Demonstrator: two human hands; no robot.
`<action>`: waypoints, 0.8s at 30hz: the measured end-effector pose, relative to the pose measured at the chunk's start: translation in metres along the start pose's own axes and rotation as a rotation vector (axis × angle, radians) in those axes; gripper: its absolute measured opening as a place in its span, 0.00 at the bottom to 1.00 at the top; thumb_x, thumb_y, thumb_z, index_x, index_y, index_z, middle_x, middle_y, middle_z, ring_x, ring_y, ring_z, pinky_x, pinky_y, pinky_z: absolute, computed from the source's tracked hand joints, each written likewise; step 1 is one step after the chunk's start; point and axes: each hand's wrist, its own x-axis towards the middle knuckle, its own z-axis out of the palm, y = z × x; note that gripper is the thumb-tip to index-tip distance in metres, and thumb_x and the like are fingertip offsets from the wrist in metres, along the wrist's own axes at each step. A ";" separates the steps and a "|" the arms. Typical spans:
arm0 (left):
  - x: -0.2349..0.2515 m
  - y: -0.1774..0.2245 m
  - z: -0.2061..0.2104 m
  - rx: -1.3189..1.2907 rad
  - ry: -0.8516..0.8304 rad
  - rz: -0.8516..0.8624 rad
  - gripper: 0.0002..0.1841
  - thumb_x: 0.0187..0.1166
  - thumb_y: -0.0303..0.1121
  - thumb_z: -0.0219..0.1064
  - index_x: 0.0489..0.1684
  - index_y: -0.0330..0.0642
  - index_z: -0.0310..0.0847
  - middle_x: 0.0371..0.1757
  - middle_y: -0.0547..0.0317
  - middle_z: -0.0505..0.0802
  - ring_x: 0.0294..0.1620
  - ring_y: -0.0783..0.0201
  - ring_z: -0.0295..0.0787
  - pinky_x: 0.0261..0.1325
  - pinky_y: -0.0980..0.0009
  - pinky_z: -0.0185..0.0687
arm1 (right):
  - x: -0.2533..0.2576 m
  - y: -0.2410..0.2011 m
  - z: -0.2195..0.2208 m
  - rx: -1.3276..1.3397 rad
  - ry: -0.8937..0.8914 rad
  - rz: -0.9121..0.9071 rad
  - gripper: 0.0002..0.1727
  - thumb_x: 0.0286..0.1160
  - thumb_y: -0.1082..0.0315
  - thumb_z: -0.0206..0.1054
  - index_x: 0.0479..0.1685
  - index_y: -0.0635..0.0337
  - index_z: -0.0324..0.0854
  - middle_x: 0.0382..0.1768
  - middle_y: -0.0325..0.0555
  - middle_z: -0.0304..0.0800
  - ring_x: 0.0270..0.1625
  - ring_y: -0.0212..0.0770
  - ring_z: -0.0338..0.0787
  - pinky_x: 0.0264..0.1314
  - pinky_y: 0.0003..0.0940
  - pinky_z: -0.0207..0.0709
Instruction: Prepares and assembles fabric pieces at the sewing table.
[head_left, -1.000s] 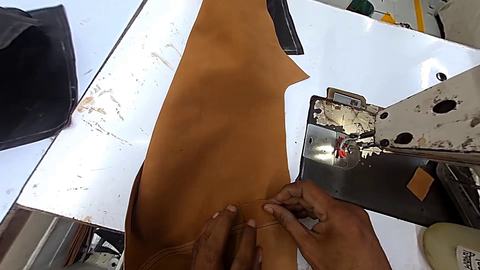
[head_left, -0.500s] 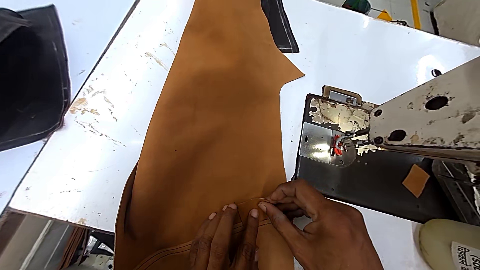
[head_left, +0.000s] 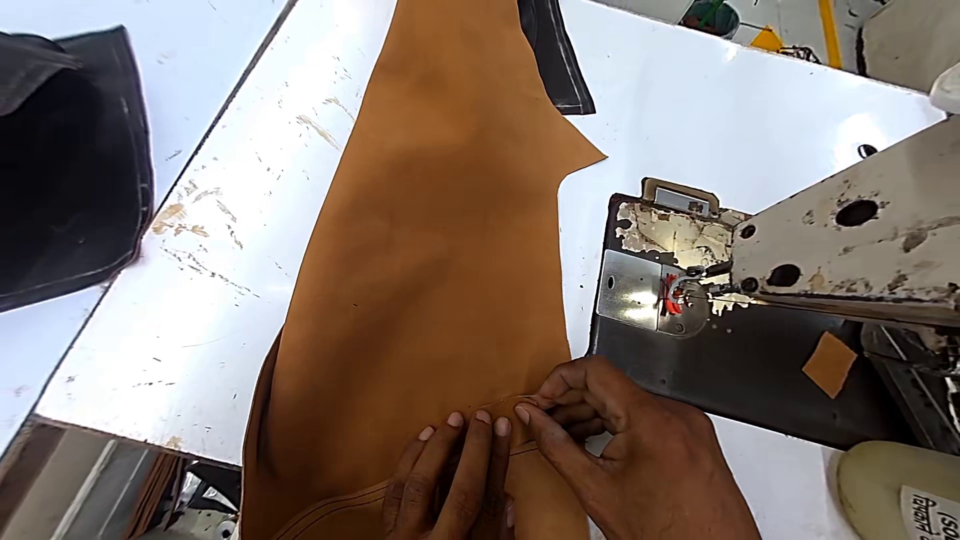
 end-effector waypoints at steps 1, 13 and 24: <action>-0.001 0.000 0.001 -0.002 -0.001 -0.004 0.25 0.90 0.42 0.50 0.78 0.39 0.78 0.79 0.47 0.82 0.82 0.47 0.70 0.86 0.58 0.54 | 0.001 0.000 0.000 0.004 -0.009 0.014 0.10 0.74 0.53 0.74 0.41 0.46 0.85 0.34 0.23 0.94 0.35 0.18 0.93 0.36 0.16 0.90; 0.003 0.005 -0.002 0.049 -0.009 -0.026 0.24 0.89 0.40 0.50 0.78 0.40 0.78 0.75 0.43 0.84 0.79 0.45 0.74 0.85 0.56 0.59 | 0.011 -0.001 -0.004 -0.009 -0.092 0.131 0.13 0.66 0.49 0.77 0.40 0.40 0.81 0.32 0.19 0.92 0.31 0.18 0.92 0.30 0.17 0.89; 0.005 0.010 -0.004 0.117 -0.041 -0.027 0.24 0.89 0.38 0.51 0.78 0.37 0.79 0.75 0.49 0.87 0.79 0.46 0.77 0.84 0.53 0.61 | 0.022 0.007 -0.004 0.016 -0.113 0.155 0.18 0.65 0.39 0.77 0.37 0.38 0.83 0.29 0.20 0.90 0.26 0.21 0.88 0.26 0.20 0.84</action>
